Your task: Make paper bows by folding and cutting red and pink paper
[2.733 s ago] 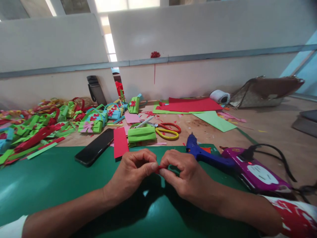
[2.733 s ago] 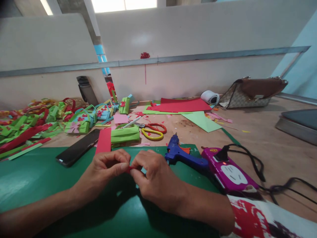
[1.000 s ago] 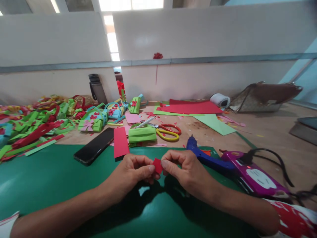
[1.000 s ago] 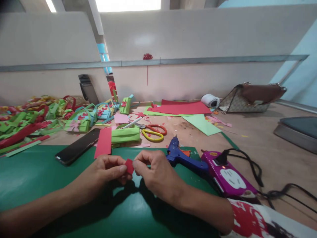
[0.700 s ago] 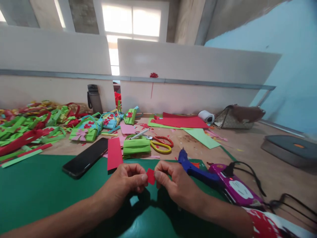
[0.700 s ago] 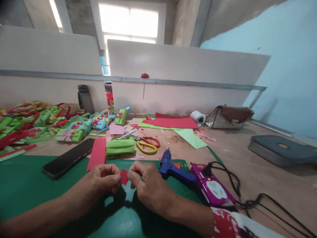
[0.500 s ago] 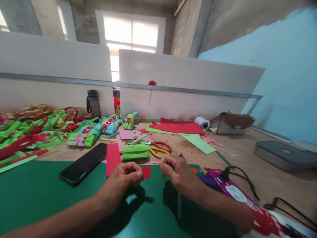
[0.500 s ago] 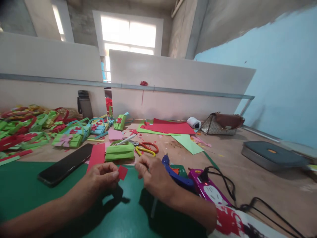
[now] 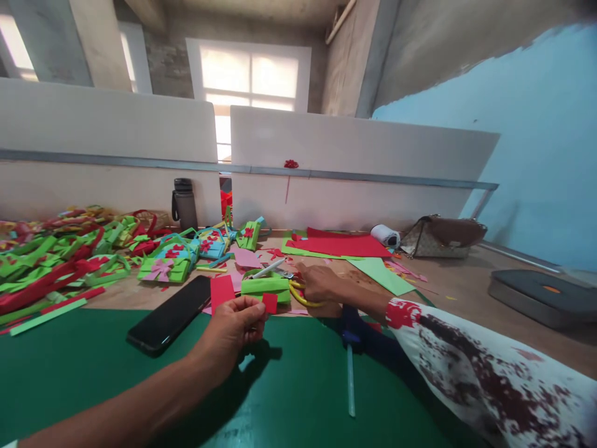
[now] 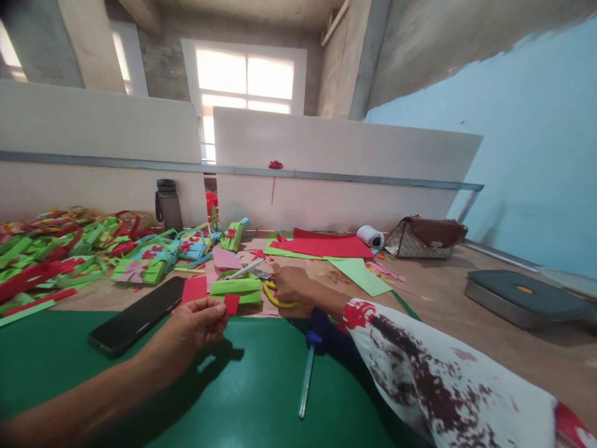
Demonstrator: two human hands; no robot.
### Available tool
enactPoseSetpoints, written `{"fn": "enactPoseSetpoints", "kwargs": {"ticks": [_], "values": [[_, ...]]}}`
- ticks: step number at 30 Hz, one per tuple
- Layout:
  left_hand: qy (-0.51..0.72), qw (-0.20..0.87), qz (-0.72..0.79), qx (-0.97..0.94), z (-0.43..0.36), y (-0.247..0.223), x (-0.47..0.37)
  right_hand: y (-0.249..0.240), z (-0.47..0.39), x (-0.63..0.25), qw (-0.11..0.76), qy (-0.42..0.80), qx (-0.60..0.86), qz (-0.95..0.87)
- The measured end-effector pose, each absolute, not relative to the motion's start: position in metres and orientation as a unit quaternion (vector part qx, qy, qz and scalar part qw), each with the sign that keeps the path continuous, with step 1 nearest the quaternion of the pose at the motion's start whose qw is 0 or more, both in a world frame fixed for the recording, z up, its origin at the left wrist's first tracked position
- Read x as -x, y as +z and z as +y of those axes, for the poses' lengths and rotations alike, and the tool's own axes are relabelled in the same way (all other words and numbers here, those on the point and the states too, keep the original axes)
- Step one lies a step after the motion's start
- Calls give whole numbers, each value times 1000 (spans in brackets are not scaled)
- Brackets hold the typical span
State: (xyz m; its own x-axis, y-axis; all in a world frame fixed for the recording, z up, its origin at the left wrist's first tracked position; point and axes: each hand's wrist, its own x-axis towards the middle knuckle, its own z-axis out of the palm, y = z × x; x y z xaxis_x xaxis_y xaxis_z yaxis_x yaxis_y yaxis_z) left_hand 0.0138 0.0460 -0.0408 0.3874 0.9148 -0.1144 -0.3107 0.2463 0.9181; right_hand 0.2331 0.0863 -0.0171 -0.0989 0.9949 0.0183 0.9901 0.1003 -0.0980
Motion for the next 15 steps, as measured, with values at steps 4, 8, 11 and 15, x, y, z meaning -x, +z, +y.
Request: {"fn": "enactPoseSetpoints", "kwargs": {"ticks": [4, 8, 11, 15], "values": [[433, 712, 339, -437, 45, -36, -12, -1, 86, -249, 69, 36, 704, -706], [440, 712, 330, -437, 45, -31, -9, 18, 78, -275, 160, 85, 735, -653], [451, 711, 324, -431, 44, -26, -7, 26, 61, -282, 261, 148, 726, -619], [469, 706, 329, -415, 39, -18, -6, 22, 21, -257, 400, 260, 639, -603]]}}
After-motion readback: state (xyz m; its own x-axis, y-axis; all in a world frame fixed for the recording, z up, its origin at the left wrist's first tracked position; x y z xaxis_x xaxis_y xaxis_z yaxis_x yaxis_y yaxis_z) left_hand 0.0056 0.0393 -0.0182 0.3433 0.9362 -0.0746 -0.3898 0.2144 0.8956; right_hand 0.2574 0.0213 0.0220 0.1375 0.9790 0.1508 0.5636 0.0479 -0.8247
